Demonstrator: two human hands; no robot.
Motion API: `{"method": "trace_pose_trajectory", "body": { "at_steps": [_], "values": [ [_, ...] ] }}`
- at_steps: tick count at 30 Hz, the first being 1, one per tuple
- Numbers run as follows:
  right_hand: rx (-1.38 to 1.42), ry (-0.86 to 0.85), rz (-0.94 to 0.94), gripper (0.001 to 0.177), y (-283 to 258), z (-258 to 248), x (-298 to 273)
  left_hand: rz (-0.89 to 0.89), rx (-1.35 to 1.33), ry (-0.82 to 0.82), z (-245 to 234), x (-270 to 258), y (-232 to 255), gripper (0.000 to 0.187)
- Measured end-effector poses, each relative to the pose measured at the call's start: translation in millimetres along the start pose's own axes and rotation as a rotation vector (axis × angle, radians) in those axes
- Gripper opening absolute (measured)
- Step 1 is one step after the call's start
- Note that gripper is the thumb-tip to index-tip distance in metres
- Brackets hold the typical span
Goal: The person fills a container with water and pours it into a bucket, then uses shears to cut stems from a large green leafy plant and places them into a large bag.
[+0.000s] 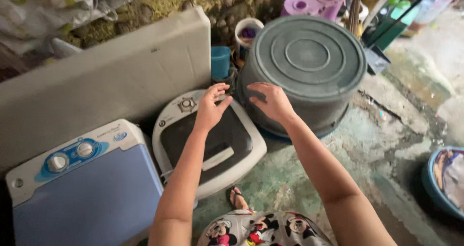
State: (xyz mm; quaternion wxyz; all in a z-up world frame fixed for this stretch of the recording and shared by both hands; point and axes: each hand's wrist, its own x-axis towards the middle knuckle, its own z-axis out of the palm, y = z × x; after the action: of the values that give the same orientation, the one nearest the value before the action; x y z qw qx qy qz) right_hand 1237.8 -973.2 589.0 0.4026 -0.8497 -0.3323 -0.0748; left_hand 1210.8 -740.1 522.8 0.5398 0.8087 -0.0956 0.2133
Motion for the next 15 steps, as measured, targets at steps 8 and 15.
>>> {"method": "trace_pose_trajectory", "body": {
  "at_steps": [8,15],
  "values": [
    [0.083,0.034,-0.142,0.036,29,6,132,0.047,0.023,0.045,-35,99,43,0.042],
    [0.330,0.014,-0.031,0.031,61,24,259,-0.106,0.035,0.063,-33,150,49,0.045]
  ]
}}
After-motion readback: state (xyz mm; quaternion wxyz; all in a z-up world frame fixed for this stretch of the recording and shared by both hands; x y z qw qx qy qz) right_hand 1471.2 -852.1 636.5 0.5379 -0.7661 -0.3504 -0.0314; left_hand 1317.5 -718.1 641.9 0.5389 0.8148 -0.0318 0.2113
